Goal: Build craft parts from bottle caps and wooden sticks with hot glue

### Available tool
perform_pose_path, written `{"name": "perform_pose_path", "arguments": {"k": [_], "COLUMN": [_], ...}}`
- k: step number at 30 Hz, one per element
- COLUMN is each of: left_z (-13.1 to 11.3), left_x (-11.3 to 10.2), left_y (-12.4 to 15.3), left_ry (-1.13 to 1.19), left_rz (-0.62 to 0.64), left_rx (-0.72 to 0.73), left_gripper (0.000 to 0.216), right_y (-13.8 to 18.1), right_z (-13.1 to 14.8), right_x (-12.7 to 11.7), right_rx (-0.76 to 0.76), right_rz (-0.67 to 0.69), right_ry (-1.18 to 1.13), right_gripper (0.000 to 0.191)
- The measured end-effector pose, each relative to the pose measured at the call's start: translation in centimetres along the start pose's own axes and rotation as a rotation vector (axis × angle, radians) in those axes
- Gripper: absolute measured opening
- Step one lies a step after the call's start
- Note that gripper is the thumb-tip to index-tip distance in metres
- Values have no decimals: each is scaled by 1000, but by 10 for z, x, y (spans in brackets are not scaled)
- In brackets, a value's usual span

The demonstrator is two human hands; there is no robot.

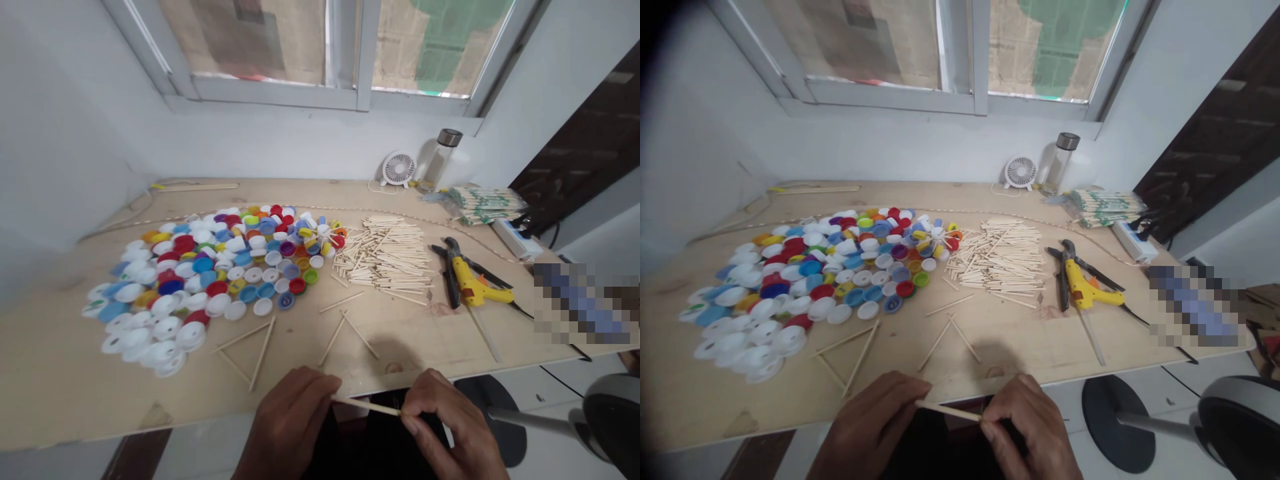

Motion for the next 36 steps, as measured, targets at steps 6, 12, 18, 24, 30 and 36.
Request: {"name": "perform_pose_path", "arguments": {"k": [6, 12, 18, 24, 30, 36], "left_z": [51, 43, -6, 5, 18, 28], "left_x": [-49, -52, -5, -2, 2, 8], "left_y": [4, 18, 17, 8, -10, -12], "left_ry": [-240, -318, -171, -111, -46, 20], "left_rz": [-199, -262, 9, -31, -19, 50], "left_rx": [-329, -253, 179, 119, 28, -34], "left_gripper": [18, 22, 27, 21, 14, 13], "right_y": [7, 7, -2, -3, -12, -20], "right_z": [-16, -29, -27, -48, -66, -56], "right_x": [-10, 7, 31, 36, 39, 21], "right_rx": [123, 222, 210, 318, 325, 212], "right_rz": [-80, -95, -2, -21, -27, -96], "right_ry": [-48, -126, -201, -214, -163, -94], "right_gripper": [12, 12, 10, 12, 13, 14]}}
Point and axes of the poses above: each hand's wrist, its own y-axis away from the middle knuckle, its own x-axis out of the palm, z = x × y, the point moved 10 cm from there along -y, towards the middle knuckle, and after that the axes turned 8 degrees about -x, right-handed, at the moved point
